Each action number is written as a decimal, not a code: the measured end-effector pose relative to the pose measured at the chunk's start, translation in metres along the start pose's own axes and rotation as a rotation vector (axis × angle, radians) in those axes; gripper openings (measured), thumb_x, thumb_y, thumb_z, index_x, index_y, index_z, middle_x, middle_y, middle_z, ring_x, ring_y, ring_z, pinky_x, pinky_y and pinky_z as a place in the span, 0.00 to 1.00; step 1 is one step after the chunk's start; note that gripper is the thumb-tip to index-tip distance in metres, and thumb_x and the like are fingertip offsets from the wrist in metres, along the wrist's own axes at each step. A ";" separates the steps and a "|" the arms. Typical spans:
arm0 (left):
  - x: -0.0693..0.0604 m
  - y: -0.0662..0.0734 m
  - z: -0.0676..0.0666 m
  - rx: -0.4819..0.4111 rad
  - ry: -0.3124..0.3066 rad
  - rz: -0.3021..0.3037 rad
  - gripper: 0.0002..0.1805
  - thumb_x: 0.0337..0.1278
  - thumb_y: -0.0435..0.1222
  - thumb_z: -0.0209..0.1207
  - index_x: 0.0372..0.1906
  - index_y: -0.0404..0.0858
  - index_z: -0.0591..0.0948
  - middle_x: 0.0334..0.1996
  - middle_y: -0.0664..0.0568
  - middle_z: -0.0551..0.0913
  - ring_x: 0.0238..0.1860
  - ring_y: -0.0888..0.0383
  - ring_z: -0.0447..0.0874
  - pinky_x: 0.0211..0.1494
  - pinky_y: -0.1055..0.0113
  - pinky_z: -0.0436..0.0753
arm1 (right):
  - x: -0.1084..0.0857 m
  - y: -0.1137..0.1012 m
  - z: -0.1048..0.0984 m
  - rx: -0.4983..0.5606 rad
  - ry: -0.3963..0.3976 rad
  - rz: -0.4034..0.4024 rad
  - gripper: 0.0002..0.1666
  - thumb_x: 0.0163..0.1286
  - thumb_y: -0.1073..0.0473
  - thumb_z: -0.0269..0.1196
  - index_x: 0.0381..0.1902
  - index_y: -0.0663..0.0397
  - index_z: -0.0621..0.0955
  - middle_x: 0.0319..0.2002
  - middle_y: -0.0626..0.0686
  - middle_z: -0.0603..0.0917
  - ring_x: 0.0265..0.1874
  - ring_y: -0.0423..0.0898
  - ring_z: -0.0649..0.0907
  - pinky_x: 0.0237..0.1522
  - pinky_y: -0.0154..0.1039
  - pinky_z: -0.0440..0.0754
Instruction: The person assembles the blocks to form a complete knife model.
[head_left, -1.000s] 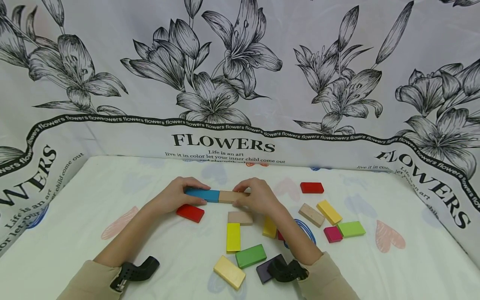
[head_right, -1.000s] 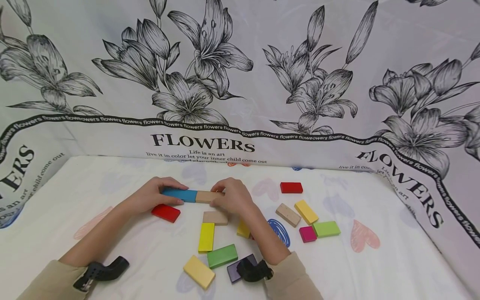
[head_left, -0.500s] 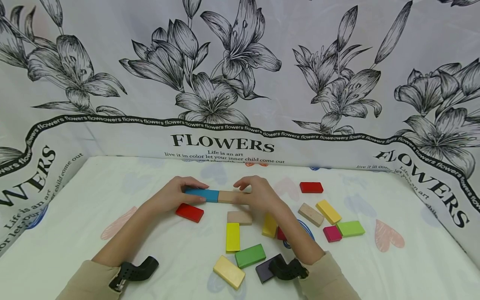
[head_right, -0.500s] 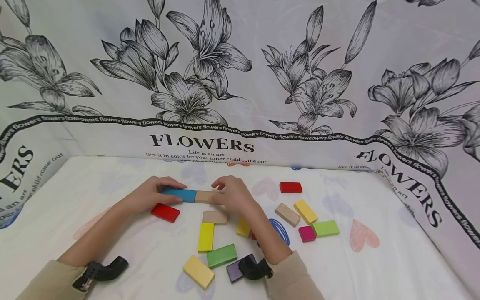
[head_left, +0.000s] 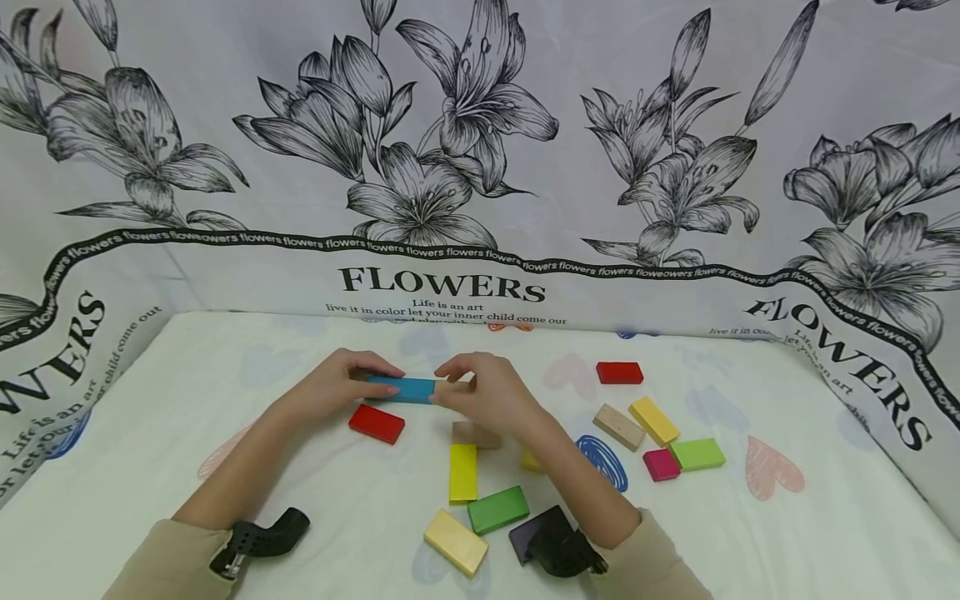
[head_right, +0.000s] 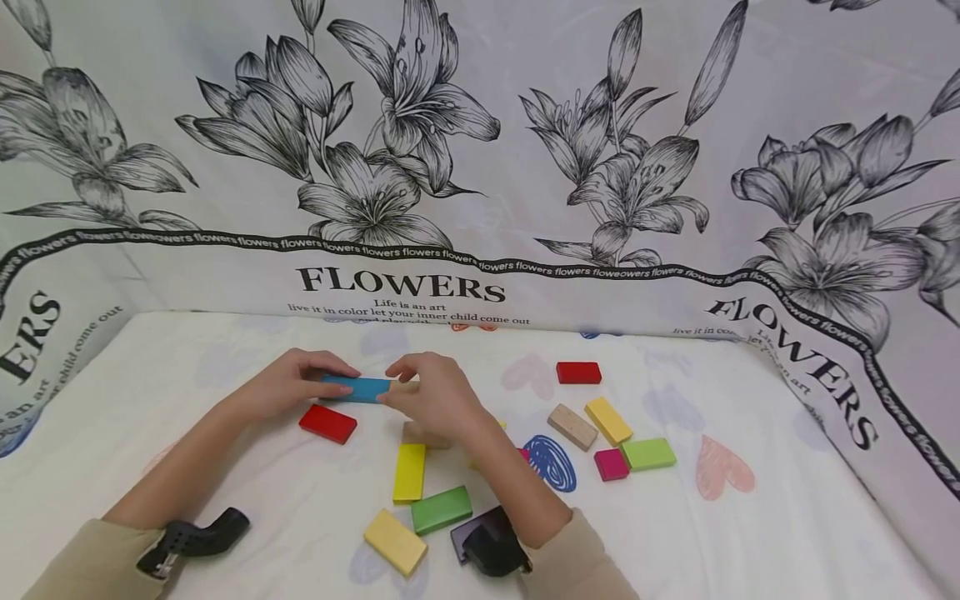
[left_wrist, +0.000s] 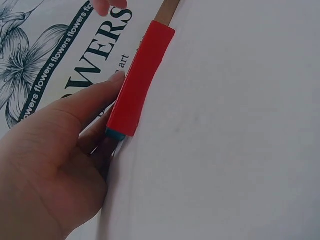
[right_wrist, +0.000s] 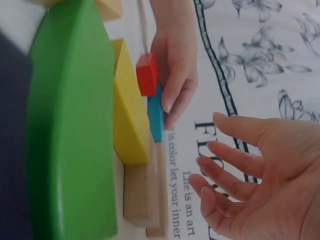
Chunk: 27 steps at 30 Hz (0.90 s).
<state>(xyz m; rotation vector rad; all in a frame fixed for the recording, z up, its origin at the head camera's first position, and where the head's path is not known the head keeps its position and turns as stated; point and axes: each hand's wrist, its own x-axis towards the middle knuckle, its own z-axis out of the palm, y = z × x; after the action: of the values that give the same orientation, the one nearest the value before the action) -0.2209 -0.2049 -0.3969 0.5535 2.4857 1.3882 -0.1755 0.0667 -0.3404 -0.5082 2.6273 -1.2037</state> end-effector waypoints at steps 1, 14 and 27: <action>0.000 0.000 0.000 -0.009 -0.006 0.000 0.16 0.68 0.37 0.70 0.56 0.35 0.89 0.52 0.44 0.88 0.54 0.48 0.79 0.54 0.66 0.82 | -0.001 -0.003 0.002 0.008 -0.003 0.007 0.18 0.72 0.54 0.72 0.56 0.53 0.88 0.50 0.53 0.87 0.42 0.46 0.82 0.44 0.37 0.81; -0.001 -0.003 -0.002 -0.063 -0.035 0.036 0.16 0.70 0.34 0.67 0.57 0.31 0.88 0.53 0.41 0.89 0.53 0.52 0.83 0.54 0.71 0.83 | 0.002 -0.022 0.041 0.014 -0.043 0.033 0.20 0.69 0.52 0.74 0.55 0.54 0.89 0.52 0.53 0.89 0.43 0.46 0.81 0.42 0.34 0.82; -0.002 -0.001 -0.002 -0.046 -0.030 0.035 0.16 0.70 0.34 0.67 0.57 0.31 0.87 0.53 0.40 0.88 0.52 0.56 0.84 0.54 0.71 0.83 | 0.015 -0.020 0.077 -0.095 -0.036 -0.051 0.24 0.65 0.53 0.78 0.53 0.64 0.89 0.37 0.48 0.89 0.33 0.36 0.78 0.32 0.26 0.74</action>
<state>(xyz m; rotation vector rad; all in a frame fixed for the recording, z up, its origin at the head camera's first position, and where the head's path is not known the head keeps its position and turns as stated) -0.2203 -0.2078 -0.3971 0.6069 2.4253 1.4352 -0.1597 -0.0046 -0.3759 -0.6112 2.6666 -1.0769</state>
